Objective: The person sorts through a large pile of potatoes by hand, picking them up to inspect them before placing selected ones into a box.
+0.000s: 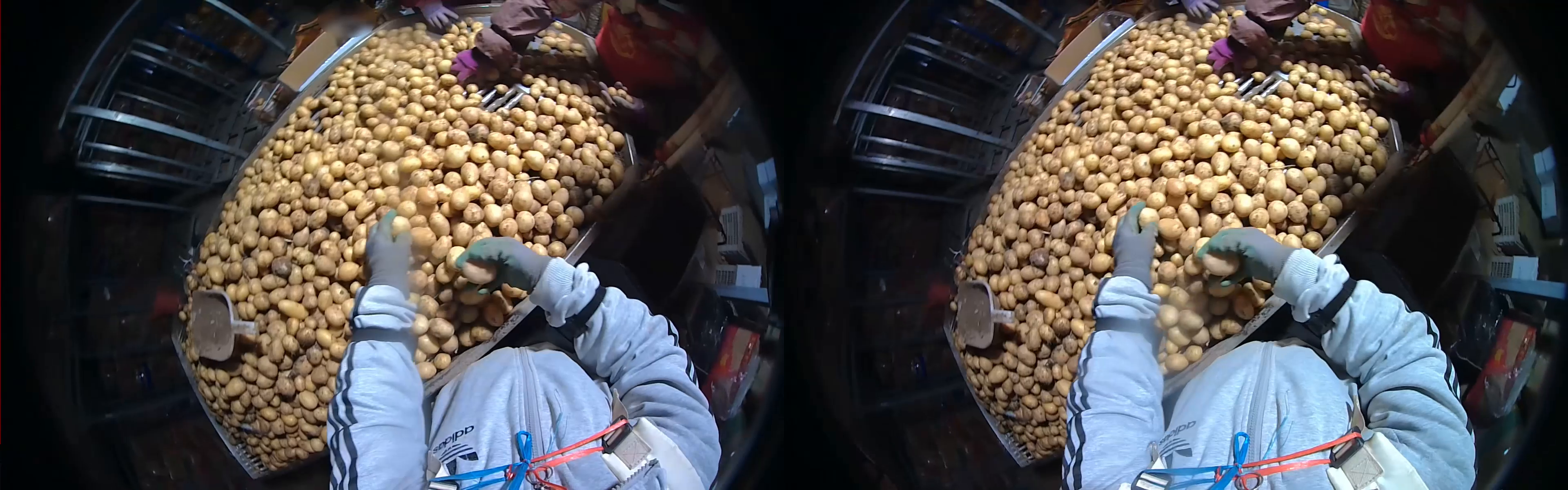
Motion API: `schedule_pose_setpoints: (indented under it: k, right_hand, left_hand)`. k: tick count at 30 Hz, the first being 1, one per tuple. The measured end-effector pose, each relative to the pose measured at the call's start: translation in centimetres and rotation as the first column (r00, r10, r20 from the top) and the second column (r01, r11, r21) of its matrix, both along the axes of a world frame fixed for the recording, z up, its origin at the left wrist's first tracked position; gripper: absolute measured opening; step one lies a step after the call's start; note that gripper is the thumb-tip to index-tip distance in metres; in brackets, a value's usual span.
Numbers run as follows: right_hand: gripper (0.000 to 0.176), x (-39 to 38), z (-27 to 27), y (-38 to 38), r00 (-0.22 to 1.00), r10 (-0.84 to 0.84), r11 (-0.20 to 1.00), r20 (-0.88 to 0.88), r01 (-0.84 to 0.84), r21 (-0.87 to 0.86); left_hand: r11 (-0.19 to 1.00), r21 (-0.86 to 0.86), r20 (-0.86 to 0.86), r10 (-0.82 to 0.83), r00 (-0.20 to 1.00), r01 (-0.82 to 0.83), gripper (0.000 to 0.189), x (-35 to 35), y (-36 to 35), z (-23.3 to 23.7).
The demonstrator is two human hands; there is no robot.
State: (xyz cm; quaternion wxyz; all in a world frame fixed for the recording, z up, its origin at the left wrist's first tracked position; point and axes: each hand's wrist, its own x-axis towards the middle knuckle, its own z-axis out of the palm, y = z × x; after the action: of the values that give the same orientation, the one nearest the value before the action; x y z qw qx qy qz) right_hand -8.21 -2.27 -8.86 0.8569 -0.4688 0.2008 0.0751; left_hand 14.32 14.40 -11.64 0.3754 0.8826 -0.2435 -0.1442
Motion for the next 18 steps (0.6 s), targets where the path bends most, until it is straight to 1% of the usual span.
schedule_pose_setpoints:
  k: [1,2,3,4,5,6,7,8,9,10,11,12,13,14,16,17,18]
  right_hand:
    - [0.026,-1.2,-0.4,-0.6,0.999,-0.011,1.0,0.037,0.011,-0.004]
    - [0.028,-2.0,-0.8,-1.4,0.998,-0.045,0.976,-0.044,0.053,0.209]
    - [0.033,-2.8,0.3,-1.8,0.994,-0.081,0.994,-0.077,0.085,0.061]
    - [0.04,-3.5,-0.8,-2.3,0.986,-0.105,0.962,-0.132,0.134,0.237]
    - [0.04,-4.0,-0.2,-2.4,0.975,-0.108,0.945,-0.194,0.161,0.286]
    - [0.04,-4.5,0.4,-2.4,0.962,-0.099,0.925,-0.254,0.183,0.332]
    - [0.04,-4.7,-0.3,-2.1,0.966,-0.115,0.944,-0.233,0.179,0.276]
    - [0.041,-4.9,-1.6,-1.7,0.97,-0.129,0.96,-0.208,0.175,0.219]
    - [0.042,-5.1,-2.3,-1.6,0.973,-0.143,0.972,-0.181,0.172,0.158]
    - [0.041,-5.4,-1.4,-1.6,0.982,-0.122,0.981,-0.144,0.141,0.13]
    - [0.041,-5.7,-0.6,-1.7,0.989,-0.102,0.988,-0.107,0.113,0.101]
    - [0.04,-6.8,-1.6,-2.3,0.976,-0.118,0.962,-0.181,0.158,0.222]
    - [0.039,-7.7,-0.5,-2.6,0.964,-0.204,0.959,-0.171,0.232,0.165]
    - [0.04,-9.1,1.2,-3.8,0.972,-0.179,0.969,-0.151,0.201,0.141]
    - [0.039,-12.7,2.3,-7.1,0.932,-0.274,0.953,-0.239,0.296,0.064]
    - [0.038,-14.4,2.3,-8.4,0.905,-0.406,0.913,-0.127,0.396,-0.093]
    - [0.037,-16.5,1.7,-9.9,0.859,-0.511,0.835,0.004,0.498,-0.232]
  left_hand:
    - [0.995,-0.075,-0.188,0.055,0.981,-0.07,0.051,-0.2,-0.4,1.4]
    - [0.991,-0.111,-0.259,0.05,0.964,-0.081,0.05,0.4,-0.2,1.4]
    - [0.952,-0.264,-0.33,0.062,0.942,-0.155,0.052,0.3,0.1,0.5]
    - [0.939,-0.297,-0.42,0.032,0.907,-0.171,0.051,-1.7,-0.4,3.0]
    - [0.926,-0.323,-0.504,0.005,0.864,-0.194,0.05,-3.7,-1.0,5.5]
    - [0.907,-0.398,-0.497,-0.089,0.863,-0.135,0.053,-5.7,-1.3,6.1]
    - [0.943,-0.333,-0.458,-0.177,0.871,0.016,0.053,-8.2,-2.0,6.6]
    - [0.952,-0.258,-0.424,-0.266,0.866,0.166,0.053,-10.7,-2.9,6.8]
    - [0.919,-0.156,-0.264,-0.392,0.881,0.362,0.053,-12.8,-3.6,7.0]
    - [0.85,-0.021,-0.116,-0.525,0.843,0.527,0.054,-14.3,-4.3,7.1]
    - [0.865,-0.115,-0.204,-0.502,0.84,0.489,0.054,-15.2,-4.6,7.1]
    - [0.876,-0.204,-0.292,-0.48,0.827,0.436,0.053,-15.8,-4.9,7.1]
    - [0.884,-0.285,-0.377,-0.459,0.805,0.37,0.053,-16.3,-4.9,7.1]
    - [0.895,-0.275,-0.416,-0.439,0.796,0.351,0.053,-16.4,-4.4,7.2]
    - [0.915,-0.256,-0.486,-0.402,0.776,0.313,0.053,-16.0,-2.9,7.7]
    - [0.939,-0.158,-0.501,-0.343,0.795,0.305,0.053,-15.2,-1.8,7.7]
    - [0.961,-0.172,-0.504,-0.274,0.819,0.216,0.053,-14.6,0.0,6.7]
